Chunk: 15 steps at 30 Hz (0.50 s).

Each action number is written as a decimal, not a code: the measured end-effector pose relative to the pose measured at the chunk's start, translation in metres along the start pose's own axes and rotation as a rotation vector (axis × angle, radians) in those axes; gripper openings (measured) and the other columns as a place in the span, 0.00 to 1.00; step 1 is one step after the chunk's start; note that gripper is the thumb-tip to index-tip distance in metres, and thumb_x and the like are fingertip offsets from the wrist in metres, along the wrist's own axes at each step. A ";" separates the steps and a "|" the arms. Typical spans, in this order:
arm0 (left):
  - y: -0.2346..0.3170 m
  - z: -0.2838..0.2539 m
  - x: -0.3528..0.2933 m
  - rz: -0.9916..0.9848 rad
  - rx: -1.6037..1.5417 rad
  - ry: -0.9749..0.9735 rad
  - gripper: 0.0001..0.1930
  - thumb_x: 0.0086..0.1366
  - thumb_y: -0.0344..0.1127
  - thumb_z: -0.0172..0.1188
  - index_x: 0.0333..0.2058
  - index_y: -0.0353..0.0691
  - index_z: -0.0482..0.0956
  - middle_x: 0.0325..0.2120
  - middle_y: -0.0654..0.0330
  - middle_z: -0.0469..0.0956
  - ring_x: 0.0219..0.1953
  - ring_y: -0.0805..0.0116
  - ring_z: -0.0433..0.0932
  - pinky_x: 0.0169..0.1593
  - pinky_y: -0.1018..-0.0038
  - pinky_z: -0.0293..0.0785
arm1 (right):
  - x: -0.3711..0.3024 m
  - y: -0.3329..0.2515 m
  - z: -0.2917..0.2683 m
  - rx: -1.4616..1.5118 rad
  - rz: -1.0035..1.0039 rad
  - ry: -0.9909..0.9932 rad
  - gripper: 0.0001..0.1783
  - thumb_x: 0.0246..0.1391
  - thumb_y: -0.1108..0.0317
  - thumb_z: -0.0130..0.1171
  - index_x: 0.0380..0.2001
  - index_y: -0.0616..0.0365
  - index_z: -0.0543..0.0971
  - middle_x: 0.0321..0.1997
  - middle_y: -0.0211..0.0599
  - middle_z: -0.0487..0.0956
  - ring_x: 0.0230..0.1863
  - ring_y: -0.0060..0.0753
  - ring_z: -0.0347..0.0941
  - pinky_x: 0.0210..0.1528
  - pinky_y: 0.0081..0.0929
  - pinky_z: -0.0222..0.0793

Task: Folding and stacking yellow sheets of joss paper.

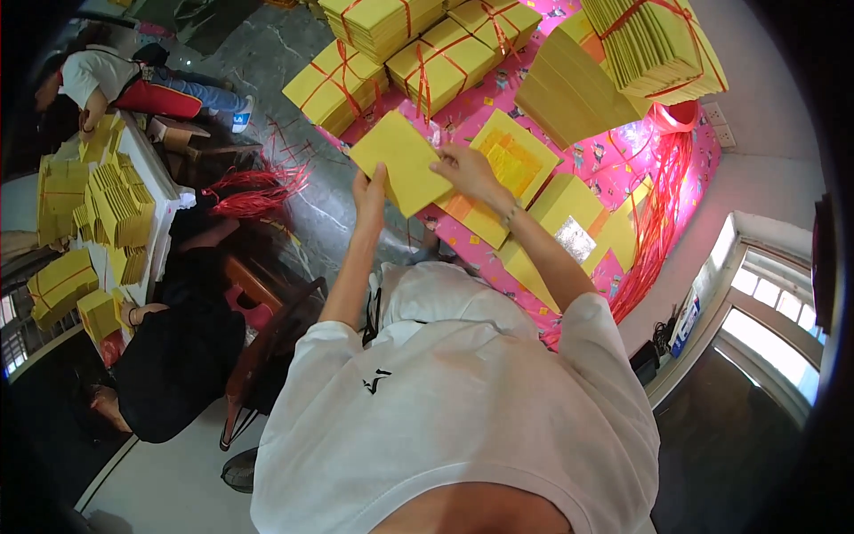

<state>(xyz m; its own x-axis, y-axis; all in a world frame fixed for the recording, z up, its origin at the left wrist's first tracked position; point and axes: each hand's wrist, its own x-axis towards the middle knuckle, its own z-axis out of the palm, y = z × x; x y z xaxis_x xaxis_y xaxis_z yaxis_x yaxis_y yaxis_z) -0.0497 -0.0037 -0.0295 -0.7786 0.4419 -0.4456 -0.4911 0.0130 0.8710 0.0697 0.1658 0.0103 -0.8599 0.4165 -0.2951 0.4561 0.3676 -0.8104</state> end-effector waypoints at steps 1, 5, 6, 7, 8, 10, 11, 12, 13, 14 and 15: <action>0.000 -0.002 0.011 0.006 0.069 0.002 0.15 0.65 0.33 0.53 0.48 0.31 0.71 0.44 0.58 0.75 0.45 0.71 0.72 0.48 0.75 0.67 | 0.010 0.001 -0.001 -0.019 -0.020 0.042 0.16 0.49 0.58 0.61 0.31 0.60 0.74 0.28 0.43 0.77 0.31 0.45 0.74 0.34 0.37 0.67; -0.014 -0.011 0.045 0.019 0.134 -0.019 0.15 0.63 0.35 0.56 0.45 0.29 0.74 0.39 0.58 0.77 0.40 0.71 0.74 0.45 0.75 0.68 | 0.043 0.010 0.000 -0.166 -0.063 0.080 0.16 0.49 0.58 0.61 0.35 0.58 0.74 0.28 0.39 0.78 0.32 0.39 0.76 0.35 0.34 0.70; -0.018 -0.014 0.050 0.000 0.161 -0.031 0.16 0.63 0.35 0.57 0.44 0.29 0.75 0.39 0.58 0.78 0.39 0.71 0.74 0.44 0.75 0.68 | 0.046 0.011 -0.001 -0.164 -0.060 0.074 0.16 0.49 0.58 0.61 0.35 0.58 0.74 0.28 0.39 0.78 0.32 0.39 0.76 0.35 0.34 0.70; -0.023 -0.017 0.054 -0.005 0.162 -0.028 0.16 0.63 0.35 0.57 0.44 0.29 0.75 0.39 0.58 0.78 0.39 0.71 0.74 0.44 0.75 0.68 | 0.048 0.012 -0.001 -0.220 -0.068 0.066 0.16 0.49 0.58 0.61 0.36 0.57 0.74 0.29 0.40 0.79 0.33 0.42 0.76 0.36 0.36 0.70; -0.026 -0.018 0.056 -0.001 0.178 -0.036 0.15 0.62 0.35 0.58 0.43 0.29 0.75 0.38 0.58 0.78 0.38 0.71 0.74 0.43 0.75 0.69 | 0.050 0.012 -0.001 -0.276 -0.075 0.058 0.16 0.49 0.58 0.61 0.36 0.57 0.74 0.30 0.40 0.79 0.35 0.44 0.76 0.37 0.38 0.70; -0.030 -0.021 0.059 -0.002 0.195 -0.041 0.15 0.62 0.36 0.58 0.42 0.30 0.76 0.37 0.58 0.78 0.37 0.72 0.75 0.42 0.75 0.69 | 0.053 0.011 -0.002 -0.296 -0.045 0.029 0.16 0.49 0.58 0.61 0.36 0.57 0.74 0.31 0.41 0.79 0.35 0.44 0.76 0.37 0.38 0.70; -0.029 -0.020 0.058 -0.008 0.193 -0.054 0.15 0.62 0.36 0.59 0.42 0.30 0.76 0.36 0.59 0.78 0.37 0.72 0.75 0.41 0.75 0.69 | 0.053 0.009 -0.003 -0.319 -0.015 0.006 0.17 0.48 0.58 0.61 0.36 0.57 0.74 0.31 0.41 0.79 0.36 0.45 0.76 0.38 0.39 0.70; -0.028 -0.019 0.058 -0.014 0.191 -0.067 0.15 0.61 0.36 0.59 0.42 0.30 0.76 0.36 0.59 0.78 0.36 0.73 0.75 0.41 0.76 0.69 | 0.052 0.007 -0.005 -0.317 -0.010 0.001 0.17 0.48 0.58 0.61 0.36 0.57 0.74 0.31 0.41 0.79 0.36 0.45 0.76 0.38 0.39 0.70; -0.027 -0.018 0.056 -0.020 0.192 -0.065 0.15 0.61 0.36 0.59 0.42 0.30 0.76 0.36 0.59 0.78 0.36 0.73 0.75 0.41 0.76 0.69 | 0.052 0.006 -0.006 -0.342 -0.004 -0.023 0.17 0.48 0.58 0.61 0.36 0.57 0.75 0.31 0.40 0.79 0.37 0.44 0.76 0.38 0.39 0.70; -0.026 -0.017 0.055 -0.025 0.202 -0.053 0.14 0.61 0.35 0.59 0.41 0.30 0.77 0.35 0.59 0.78 0.35 0.73 0.75 0.40 0.76 0.69 | 0.052 0.005 -0.007 -0.367 0.002 -0.043 0.17 0.47 0.57 0.61 0.36 0.57 0.75 0.31 0.40 0.79 0.37 0.44 0.76 0.38 0.38 0.69; -0.024 -0.016 0.053 -0.029 0.212 -0.042 0.14 0.61 0.35 0.59 0.41 0.30 0.77 0.34 0.60 0.78 0.34 0.74 0.75 0.39 0.77 0.69 | 0.052 0.008 -0.006 -0.365 0.006 -0.045 0.17 0.47 0.57 0.61 0.36 0.57 0.75 0.31 0.40 0.79 0.37 0.44 0.76 0.38 0.38 0.69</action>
<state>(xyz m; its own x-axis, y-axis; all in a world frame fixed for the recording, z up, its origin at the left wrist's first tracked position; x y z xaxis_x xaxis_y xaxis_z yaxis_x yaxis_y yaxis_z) -0.0854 0.0053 -0.0778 -0.7463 0.4753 -0.4660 -0.4167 0.2123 0.8839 0.0300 0.1955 -0.0085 -0.8623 0.3858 -0.3279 0.5062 0.6407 -0.5773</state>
